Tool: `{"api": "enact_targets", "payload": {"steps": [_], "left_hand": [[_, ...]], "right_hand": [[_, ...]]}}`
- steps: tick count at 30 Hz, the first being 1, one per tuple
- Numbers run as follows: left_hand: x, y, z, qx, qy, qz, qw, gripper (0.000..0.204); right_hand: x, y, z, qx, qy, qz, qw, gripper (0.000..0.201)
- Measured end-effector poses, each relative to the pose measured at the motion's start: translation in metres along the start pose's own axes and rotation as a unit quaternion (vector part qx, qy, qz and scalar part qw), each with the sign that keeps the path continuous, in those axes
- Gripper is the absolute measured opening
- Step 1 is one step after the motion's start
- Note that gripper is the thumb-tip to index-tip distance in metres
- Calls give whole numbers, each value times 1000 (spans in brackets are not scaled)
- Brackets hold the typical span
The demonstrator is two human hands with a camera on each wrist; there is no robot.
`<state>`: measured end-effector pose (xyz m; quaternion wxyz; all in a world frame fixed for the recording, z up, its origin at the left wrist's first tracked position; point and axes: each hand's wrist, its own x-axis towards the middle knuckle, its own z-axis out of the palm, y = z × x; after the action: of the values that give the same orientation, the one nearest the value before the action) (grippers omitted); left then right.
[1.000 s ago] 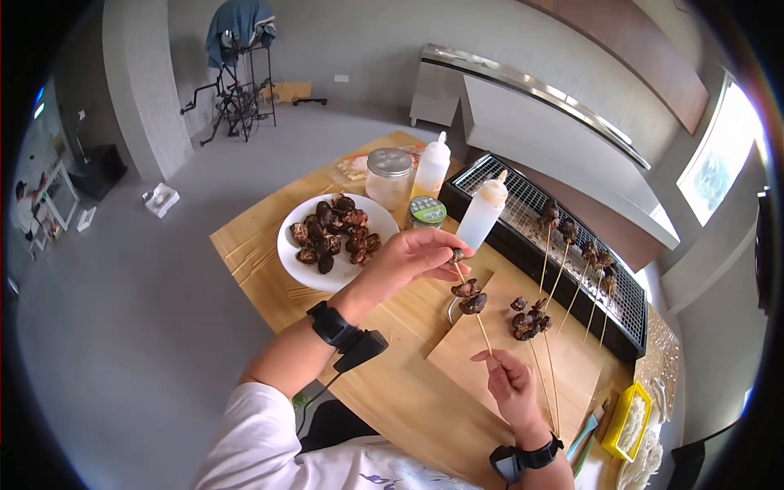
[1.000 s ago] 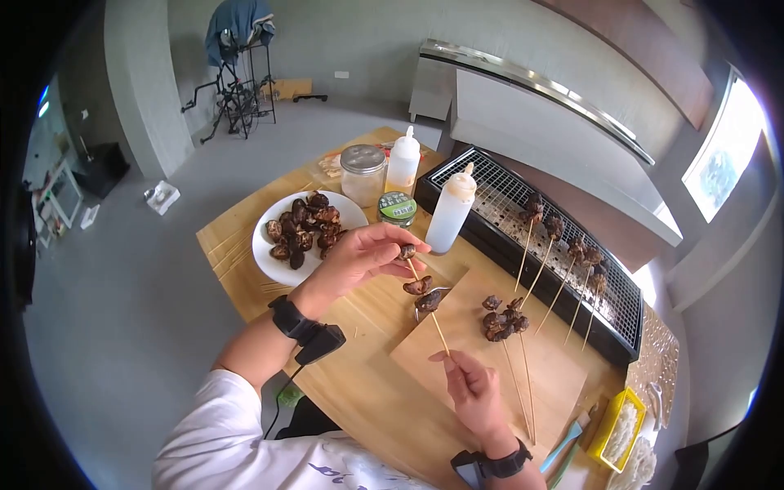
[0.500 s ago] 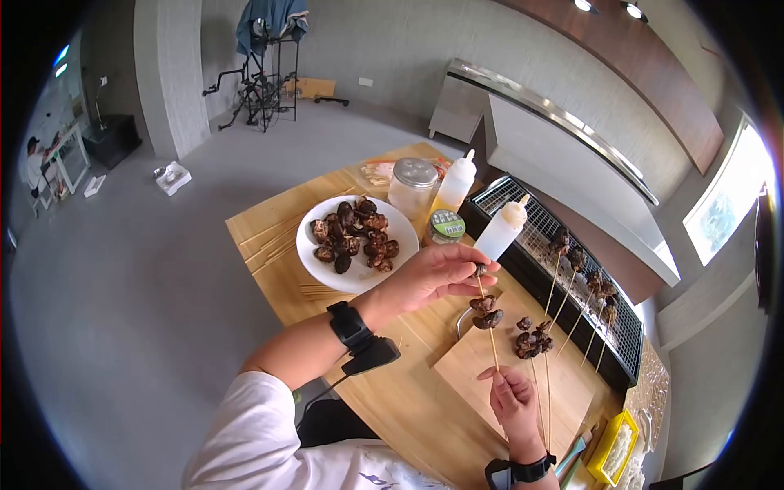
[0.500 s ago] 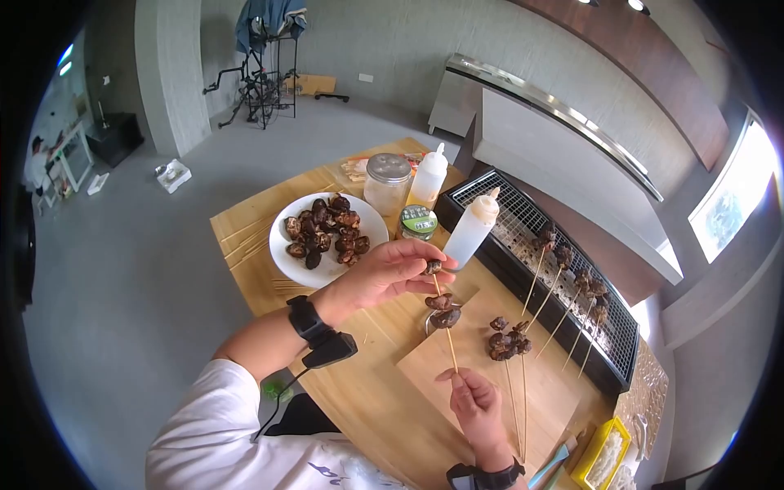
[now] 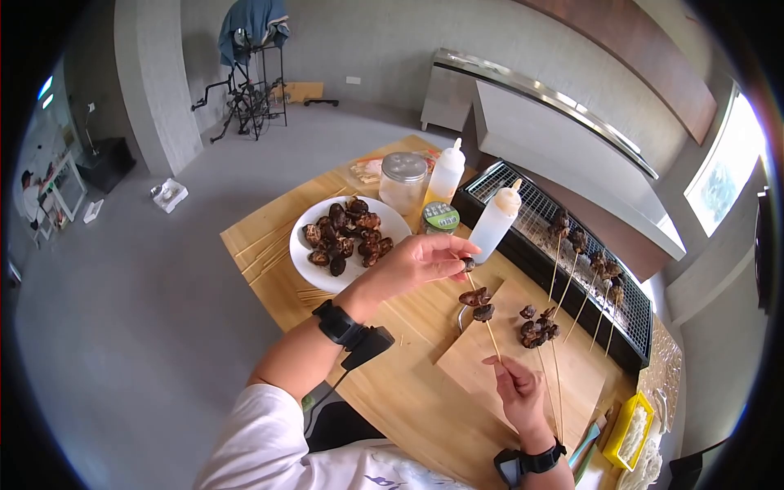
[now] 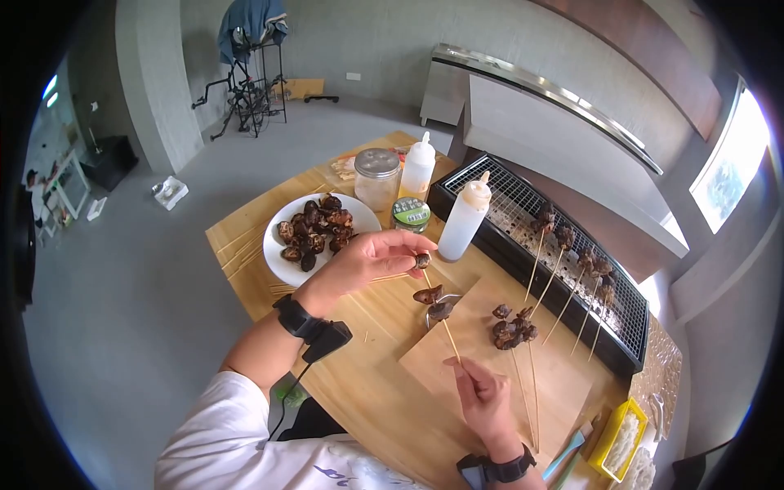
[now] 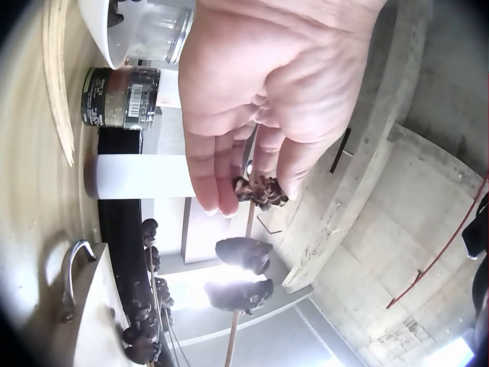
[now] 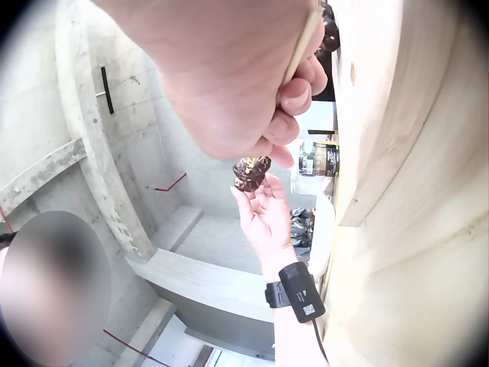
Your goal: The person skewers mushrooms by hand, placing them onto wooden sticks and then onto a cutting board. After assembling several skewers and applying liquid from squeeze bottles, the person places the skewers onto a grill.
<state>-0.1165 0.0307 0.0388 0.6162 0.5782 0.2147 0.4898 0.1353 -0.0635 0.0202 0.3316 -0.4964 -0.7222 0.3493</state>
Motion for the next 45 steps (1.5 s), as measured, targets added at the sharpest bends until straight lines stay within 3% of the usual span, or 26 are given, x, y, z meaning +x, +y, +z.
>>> {"api": "enact_targets", "payload": {"steps": [7,9,13,15,19,21,22,24,28,31,33,36,40,42,45], "left_hand": [[2,-1,-7,82,-32,14,996,31],[3,-3,-7,26,-41,8,999,30],[2,1,0,16,-47,16,999,30],[1,2,1,-6,-56,36,998,31],[1,2,-1,43,-61,73,995,32],[-1,6,-1,72,-53,79,993,32],[-1,8,-1,72,-52,79,993,32],[-2,9,-2,84,-46,43,994,31],[-1,8,-2,105,-41,31,993,30],[-2,8,0,106,21,38,993,31],[-1,6,-5,131,21,8,991,32],[-1,6,-5,124,25,-18,992,33],[-1,3,-8,93,20,-27,995,31],[-1,2,-8,43,8,-13,999,30],[-1,3,-7,33,3,-20,999,28]], "right_hand": [[0,-4,-1,14,-5,15,1000,17],[0,0,-2,167,-47,49,984,20],[0,-9,-10,251,-94,87,960,25],[-1,-13,-15,349,-132,147,916,28],[-1,-8,-14,363,-122,147,912,26],[-1,-7,-9,242,-96,82,962,23],[-1,-6,-8,242,-96,82,962,23],[-2,-4,-6,172,-82,52,980,21],[0,-5,-6,161,-77,52,983,19],[0,-6,-4,126,-61,35,990,18],[1,-5,-1,59,-15,-19,998,24],[2,-5,-2,29,-12,-41,999,25],[0,-7,-7,102,-58,27,993,19],[-1,-8,-9,242,-96,92,961,20],[0,-10,-13,250,-113,105,956,21]]}}
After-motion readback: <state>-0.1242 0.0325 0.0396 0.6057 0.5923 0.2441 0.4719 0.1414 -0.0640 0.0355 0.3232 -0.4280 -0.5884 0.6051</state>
